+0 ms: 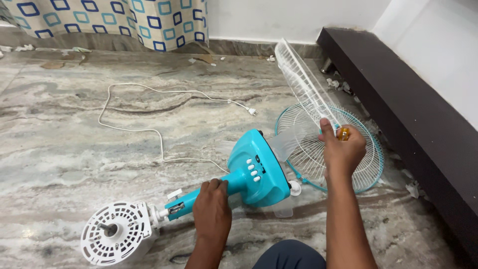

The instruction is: The person assembles a table fan by attaching the motor housing to the base, securing the front grill, and mounting the fan blade onto the motor shaft. The person uses a screwdriver to tighten screws and secures the blade with a nut.

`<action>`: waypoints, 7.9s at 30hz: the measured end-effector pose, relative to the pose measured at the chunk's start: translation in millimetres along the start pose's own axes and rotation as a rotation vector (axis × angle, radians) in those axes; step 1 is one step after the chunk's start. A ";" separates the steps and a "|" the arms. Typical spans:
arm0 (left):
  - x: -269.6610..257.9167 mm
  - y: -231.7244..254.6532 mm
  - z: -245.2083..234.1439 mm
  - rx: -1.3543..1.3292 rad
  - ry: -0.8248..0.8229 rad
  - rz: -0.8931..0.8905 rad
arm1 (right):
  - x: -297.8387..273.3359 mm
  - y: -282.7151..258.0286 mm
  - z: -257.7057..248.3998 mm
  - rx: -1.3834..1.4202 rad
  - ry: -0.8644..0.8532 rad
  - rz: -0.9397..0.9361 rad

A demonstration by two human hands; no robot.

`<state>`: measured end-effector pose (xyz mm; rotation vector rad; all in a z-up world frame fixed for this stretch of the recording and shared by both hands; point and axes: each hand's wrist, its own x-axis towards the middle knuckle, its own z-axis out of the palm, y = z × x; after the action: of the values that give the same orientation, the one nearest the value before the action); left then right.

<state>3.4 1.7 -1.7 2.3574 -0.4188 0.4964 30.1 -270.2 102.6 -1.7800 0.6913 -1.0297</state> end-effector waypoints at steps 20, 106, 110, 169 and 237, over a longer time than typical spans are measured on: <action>36.2 -62.3 -149.2 -1.052 0.162 -0.656 | -95.2 -91.9 -1.8 0.292 -0.738 -0.471; -106.6 -219.1 -305.5 -0.655 0.129 -1.102 | -171.2 -74.1 92.5 -0.411 -1.029 0.431; -103.9 -218.7 -304.0 -0.630 0.104 -1.156 | -172.8 -74.2 95.5 -0.455 -1.029 0.426; -58.5 -132.8 -264.6 -0.013 -0.116 -0.438 | -219.9 -83.1 109.4 -0.158 -0.931 -0.440; -108.6 -207.9 -332.2 -1.011 0.270 -0.698 | -152.1 -58.9 74.7 0.039 -0.778 0.094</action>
<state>-82.3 393.8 63.7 1.2936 0.2554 0.1748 21.9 -91.6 88.0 -1.8942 0.2542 -0.2265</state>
